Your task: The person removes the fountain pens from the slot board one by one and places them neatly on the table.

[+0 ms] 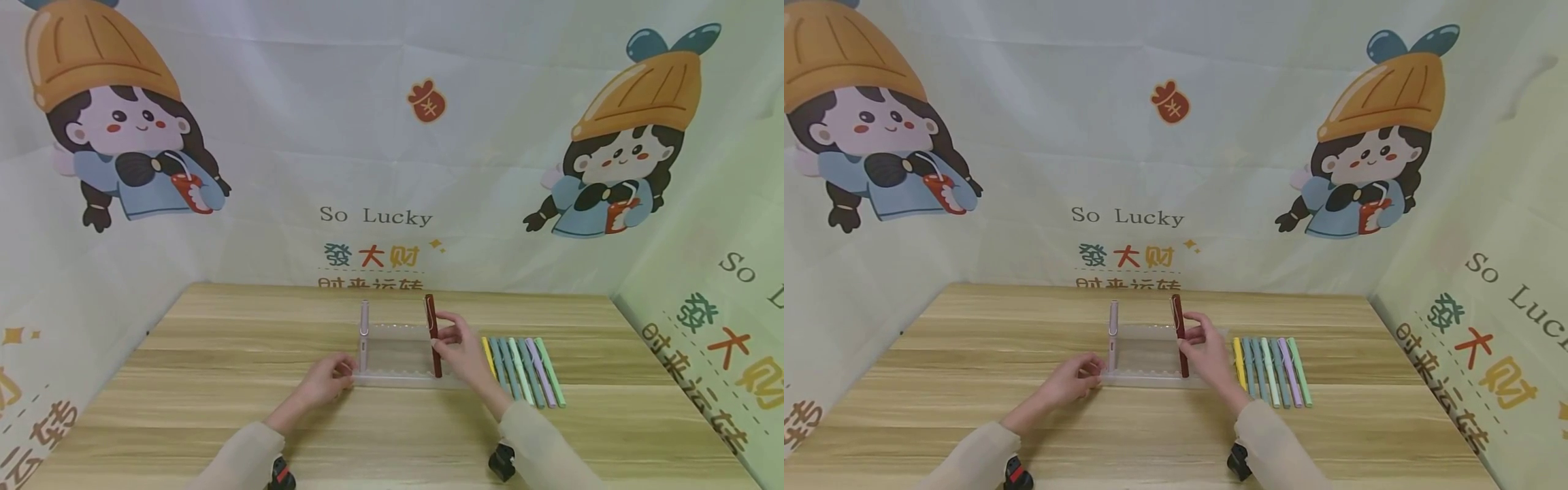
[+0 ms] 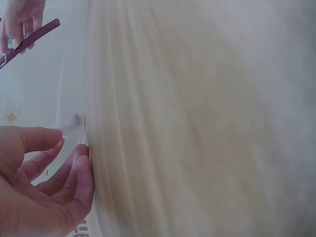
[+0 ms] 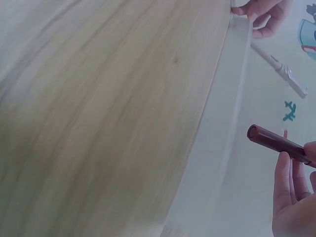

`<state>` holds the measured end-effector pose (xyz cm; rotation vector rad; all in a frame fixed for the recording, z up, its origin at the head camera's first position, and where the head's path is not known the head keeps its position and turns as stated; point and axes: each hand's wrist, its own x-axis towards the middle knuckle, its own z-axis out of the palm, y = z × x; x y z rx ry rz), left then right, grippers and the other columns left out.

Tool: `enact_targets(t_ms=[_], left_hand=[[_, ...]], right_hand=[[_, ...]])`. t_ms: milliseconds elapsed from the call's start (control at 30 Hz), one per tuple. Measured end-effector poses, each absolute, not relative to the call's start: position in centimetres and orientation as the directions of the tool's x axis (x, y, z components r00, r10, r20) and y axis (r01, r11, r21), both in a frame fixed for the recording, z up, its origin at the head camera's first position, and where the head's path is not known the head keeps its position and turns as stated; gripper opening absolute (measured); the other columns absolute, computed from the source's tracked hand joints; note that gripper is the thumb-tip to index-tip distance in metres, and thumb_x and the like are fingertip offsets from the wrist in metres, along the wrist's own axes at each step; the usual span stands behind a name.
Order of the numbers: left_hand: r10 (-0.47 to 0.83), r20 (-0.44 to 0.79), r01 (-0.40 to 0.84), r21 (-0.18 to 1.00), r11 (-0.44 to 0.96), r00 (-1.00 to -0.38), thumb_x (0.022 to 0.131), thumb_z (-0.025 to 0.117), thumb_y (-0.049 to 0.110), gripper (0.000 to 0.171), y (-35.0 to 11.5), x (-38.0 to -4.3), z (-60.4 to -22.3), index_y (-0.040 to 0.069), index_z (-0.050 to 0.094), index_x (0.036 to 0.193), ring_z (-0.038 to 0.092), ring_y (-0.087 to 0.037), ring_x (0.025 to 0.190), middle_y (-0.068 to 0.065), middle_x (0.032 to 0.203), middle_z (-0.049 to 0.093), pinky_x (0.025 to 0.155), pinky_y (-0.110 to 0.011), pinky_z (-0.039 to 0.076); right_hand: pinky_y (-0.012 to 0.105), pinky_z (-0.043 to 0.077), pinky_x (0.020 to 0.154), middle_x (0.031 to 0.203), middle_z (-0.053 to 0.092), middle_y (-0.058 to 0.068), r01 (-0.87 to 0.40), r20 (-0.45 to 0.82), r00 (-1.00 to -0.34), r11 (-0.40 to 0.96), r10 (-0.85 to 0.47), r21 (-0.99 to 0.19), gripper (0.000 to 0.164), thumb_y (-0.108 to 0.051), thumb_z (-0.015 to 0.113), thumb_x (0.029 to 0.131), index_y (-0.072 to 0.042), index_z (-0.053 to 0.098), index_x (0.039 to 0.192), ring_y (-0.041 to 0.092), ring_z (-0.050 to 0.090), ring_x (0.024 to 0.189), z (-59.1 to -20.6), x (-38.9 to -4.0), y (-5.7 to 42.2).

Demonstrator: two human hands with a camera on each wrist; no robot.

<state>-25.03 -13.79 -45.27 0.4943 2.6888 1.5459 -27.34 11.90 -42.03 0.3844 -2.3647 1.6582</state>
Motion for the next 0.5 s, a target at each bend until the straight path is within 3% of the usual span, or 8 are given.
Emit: enact_targets(t_ms=[500], left_hand=[[0.272,0.146,0.264,0.842,0.471,-0.951,0.079,0.055,-0.007,0.010,-13.8,-25.1,-45.4,-0.006,0.053,0.089,0.053,-0.021,0.064,-0.013,0.076,0.054,0.046,-0.024,0.043]], right_hand=[[0.038,0.051,0.057,0.086,0.057,0.015,-0.285,0.291,-0.956,0.356,-0.040,-0.890,0.045,0.002,0.061,0.079,-0.009,0.047,0.120,0.024,0.059,0.073,-42.0,-26.9,16.7]])
